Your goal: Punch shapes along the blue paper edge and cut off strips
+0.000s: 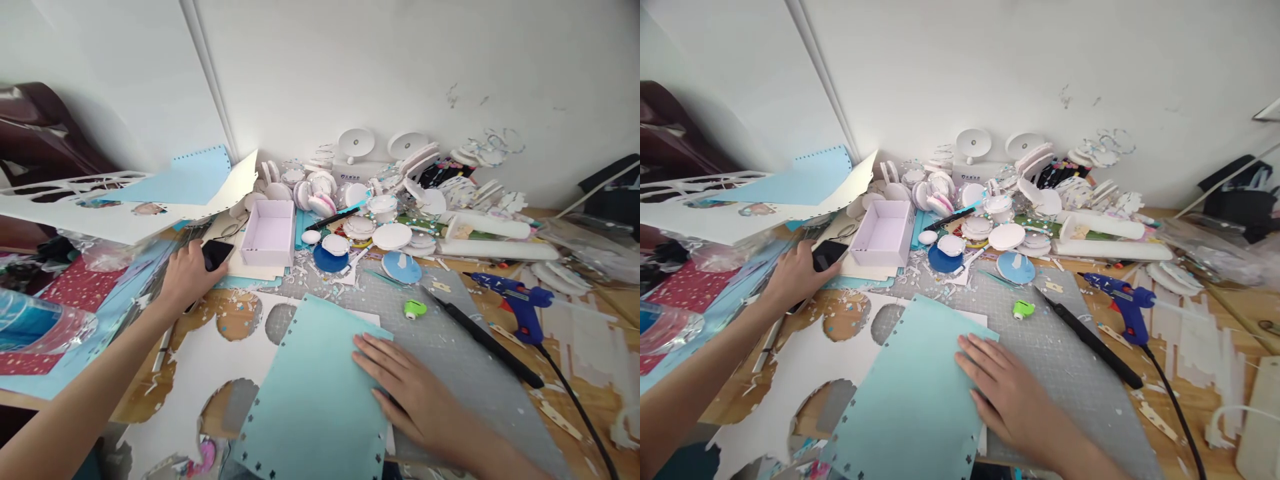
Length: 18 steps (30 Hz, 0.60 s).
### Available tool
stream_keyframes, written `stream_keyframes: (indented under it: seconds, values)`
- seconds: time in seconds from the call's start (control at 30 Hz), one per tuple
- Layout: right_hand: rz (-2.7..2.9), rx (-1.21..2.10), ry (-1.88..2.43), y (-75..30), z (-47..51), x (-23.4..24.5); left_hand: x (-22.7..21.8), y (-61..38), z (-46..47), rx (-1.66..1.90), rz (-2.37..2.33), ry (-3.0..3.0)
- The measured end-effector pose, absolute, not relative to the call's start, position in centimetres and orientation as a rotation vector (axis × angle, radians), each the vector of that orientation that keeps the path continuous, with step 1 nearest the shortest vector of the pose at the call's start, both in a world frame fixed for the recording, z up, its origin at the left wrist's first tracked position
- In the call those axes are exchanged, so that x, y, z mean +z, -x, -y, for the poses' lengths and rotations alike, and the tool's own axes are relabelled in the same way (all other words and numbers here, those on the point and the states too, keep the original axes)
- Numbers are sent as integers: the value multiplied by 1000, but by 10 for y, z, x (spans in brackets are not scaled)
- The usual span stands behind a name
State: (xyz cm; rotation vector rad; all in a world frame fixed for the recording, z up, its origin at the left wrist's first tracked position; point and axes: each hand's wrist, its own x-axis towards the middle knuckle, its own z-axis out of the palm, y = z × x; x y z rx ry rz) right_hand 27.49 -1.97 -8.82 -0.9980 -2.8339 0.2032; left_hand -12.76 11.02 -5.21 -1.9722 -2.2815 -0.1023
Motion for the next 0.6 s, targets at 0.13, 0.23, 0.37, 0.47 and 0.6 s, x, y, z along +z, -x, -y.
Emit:
stream_keyframes:
  seconds: [0.13, 0.23, 0.37, 0.47, 0.6]
  values:
    - [2796, 160, 1079, -286, 22, -91, -47, 116, -99, -156, 2254, 1916]
    - [2781, 119, 1116, -285, 24, -93, -47, 100, -68, -257, 2092, 2105]
    - [2759, 88, 1138, -286, 21, -94, -61, 79, -9, -122, 1696, 2802]
    - [2740, 54, 1144, -288, 19, -95, -71, 68, 20, -154, 1629, 2915]
    - [2731, 17, 1095, -273, 28, -93, -69, 58, 21, -279, 1827, 2919]
